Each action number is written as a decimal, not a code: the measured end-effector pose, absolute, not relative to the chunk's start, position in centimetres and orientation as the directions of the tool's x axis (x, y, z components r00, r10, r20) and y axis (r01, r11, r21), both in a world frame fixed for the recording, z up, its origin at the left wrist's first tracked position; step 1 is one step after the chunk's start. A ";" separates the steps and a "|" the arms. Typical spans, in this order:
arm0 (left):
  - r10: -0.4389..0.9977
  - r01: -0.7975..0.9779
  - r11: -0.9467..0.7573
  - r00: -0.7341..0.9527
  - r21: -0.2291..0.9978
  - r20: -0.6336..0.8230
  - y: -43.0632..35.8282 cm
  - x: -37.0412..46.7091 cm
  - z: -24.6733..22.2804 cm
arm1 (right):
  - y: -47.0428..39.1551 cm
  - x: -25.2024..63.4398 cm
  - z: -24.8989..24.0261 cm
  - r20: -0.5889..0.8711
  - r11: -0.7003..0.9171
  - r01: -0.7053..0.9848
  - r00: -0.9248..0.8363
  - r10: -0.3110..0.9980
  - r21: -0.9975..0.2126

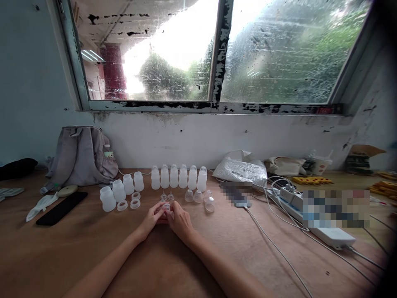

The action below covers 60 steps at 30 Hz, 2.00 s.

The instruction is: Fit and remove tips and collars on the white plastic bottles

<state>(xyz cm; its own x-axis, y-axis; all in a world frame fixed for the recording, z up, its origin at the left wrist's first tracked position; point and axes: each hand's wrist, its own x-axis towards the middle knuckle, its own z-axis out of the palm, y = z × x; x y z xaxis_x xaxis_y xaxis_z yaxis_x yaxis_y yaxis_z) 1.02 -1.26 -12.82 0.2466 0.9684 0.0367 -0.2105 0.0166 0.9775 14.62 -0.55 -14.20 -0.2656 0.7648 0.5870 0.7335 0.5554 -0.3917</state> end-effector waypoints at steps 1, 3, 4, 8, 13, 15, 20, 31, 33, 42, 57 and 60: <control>0.968 -0.195 0.001 0.245 0.981 0.048 -1.3 1.1 -12.8 | -0.6 14.6 -14.1 0.593 0.546 0.723 -0.236 0.770 -0.422; 0.971 -0.151 -0.031 0.229 0.988 0.065 -1.3 1.1 -12.9 | -0.6 14.5 -13.9 0.607 0.551 0.686 -0.198 0.770 -0.475; 0.974 -0.122 -0.047 0.217 0.991 0.073 -1.2 1.1 -12.9 | -0.6 14.5 -13.8 0.608 0.558 0.664 -0.191 0.771 -0.498; 0.971 -0.008 -0.127 0.203 0.992 0.126 -1.2 1.2 -13.2 | -0.4 14.7 -13.6 0.555 0.540 0.614 -0.191 0.809 -0.576; 0.946 0.016 -0.172 0.282 0.985 0.161 -1.6 1.4 -13.0 | 0.2 14.8 -14.1 0.507 0.491 0.559 -0.142 0.850 -0.668; 0.946 0.011 -0.147 0.294 0.989 0.137 -1.7 1.6 -13.0 | 0.6 14.9 -14.2 0.486 0.477 0.515 -0.128 0.864 -0.712; 0.953 0.019 -0.145 0.273 0.989 0.134 -1.5 2.0 -13.4 | 1.3 15.2 -14.2 0.431 0.459 0.394 -0.163 0.887 -0.796; 0.952 -0.020 -0.068 0.296 0.997 0.071 -2.6 2.9 -12.4 | 1.8 15.7 -13.9 0.362 0.394 0.274 -0.161 0.918 -0.877; 0.954 -0.022 -0.064 0.292 0.998 0.068 -2.7 3.0 -12.3 | 1.6 15.8 -13.8 0.367 0.396 0.275 -0.153 0.918 -0.876; 0.945 -0.039 -0.030 0.326 0.999 0.041 -2.9 3.4 -12.6 | 1.1 16.0 -13.5 0.414 0.425 0.311 -0.103 0.904 -0.850; 0.980 -0.123 -0.067 0.178 0.990 0.089 -1.4 2.3 -12.3 | 0.9 15.7 -13.7 0.478 0.486 0.312 -0.109 0.872 -0.816; 0.986 -0.108 -0.087 0.130 0.990 0.100 -1.3 2.2 -12.5 | 0.7 15.6 -13.7 0.480 0.501 0.300 -0.147 0.865 -0.812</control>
<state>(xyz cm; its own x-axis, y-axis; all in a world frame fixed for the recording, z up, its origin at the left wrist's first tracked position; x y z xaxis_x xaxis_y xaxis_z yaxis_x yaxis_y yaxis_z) 2.18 -1.32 -12.45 0.1302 0.9864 0.1005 -0.1082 -0.0866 0.9904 15.61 0.72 -13.65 -0.1466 0.8652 0.4796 0.3001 0.5009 -0.8118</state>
